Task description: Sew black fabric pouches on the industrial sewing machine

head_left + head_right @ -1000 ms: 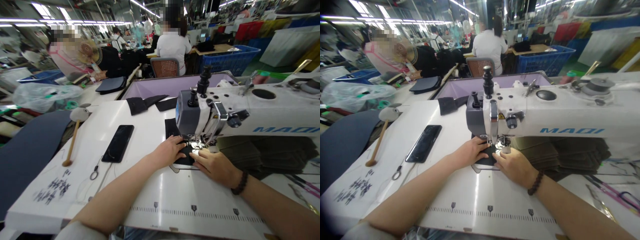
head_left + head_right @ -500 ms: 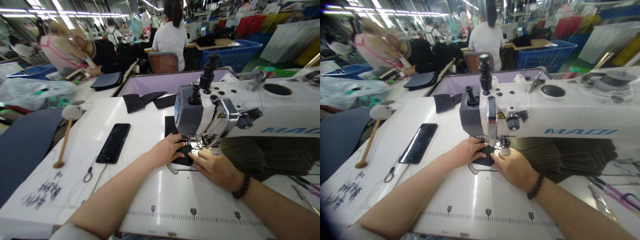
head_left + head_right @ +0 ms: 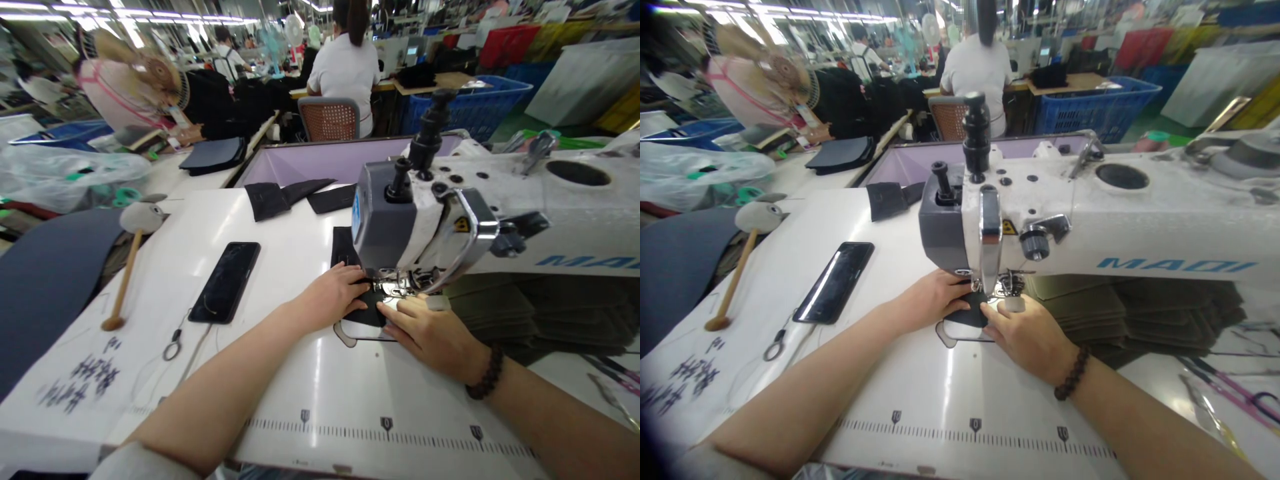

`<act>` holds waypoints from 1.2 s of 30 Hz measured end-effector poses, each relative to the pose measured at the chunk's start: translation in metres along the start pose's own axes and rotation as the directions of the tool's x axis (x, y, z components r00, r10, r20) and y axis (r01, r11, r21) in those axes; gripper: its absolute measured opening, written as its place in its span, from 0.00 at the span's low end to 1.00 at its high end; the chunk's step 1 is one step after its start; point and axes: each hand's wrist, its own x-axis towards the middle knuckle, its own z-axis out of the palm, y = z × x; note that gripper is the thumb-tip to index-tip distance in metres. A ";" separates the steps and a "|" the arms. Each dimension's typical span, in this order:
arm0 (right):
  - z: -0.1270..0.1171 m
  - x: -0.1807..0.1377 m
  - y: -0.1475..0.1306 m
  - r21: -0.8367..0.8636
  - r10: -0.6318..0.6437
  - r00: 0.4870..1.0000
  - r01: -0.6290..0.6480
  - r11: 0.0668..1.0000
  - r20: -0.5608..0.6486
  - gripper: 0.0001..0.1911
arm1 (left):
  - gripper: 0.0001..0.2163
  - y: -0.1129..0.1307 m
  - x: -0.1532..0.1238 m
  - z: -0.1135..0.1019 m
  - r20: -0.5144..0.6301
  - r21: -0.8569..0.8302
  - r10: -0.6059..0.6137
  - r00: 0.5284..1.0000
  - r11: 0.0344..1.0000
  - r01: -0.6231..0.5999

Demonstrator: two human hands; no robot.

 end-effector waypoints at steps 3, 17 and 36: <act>-0.001 -0.003 0.000 0.070 -0.104 0.995 0.104 0.992 -0.003 0.15 | 0.10 0.010 -0.006 -0.001 0.036 -0.003 0.109 0.993 0.994 -0.109; 0.008 -0.001 0.004 0.078 -0.022 1.000 0.023 0.997 -0.016 0.17 | 0.10 0.010 -0.003 0.001 0.000 -0.014 0.098 0.995 0.995 -0.098; 0.012 0.001 0.004 0.058 0.070 0.998 -0.071 0.996 0.005 0.14 | 0.06 0.002 0.004 0.005 -0.050 0.040 0.018 0.999 0.999 -0.016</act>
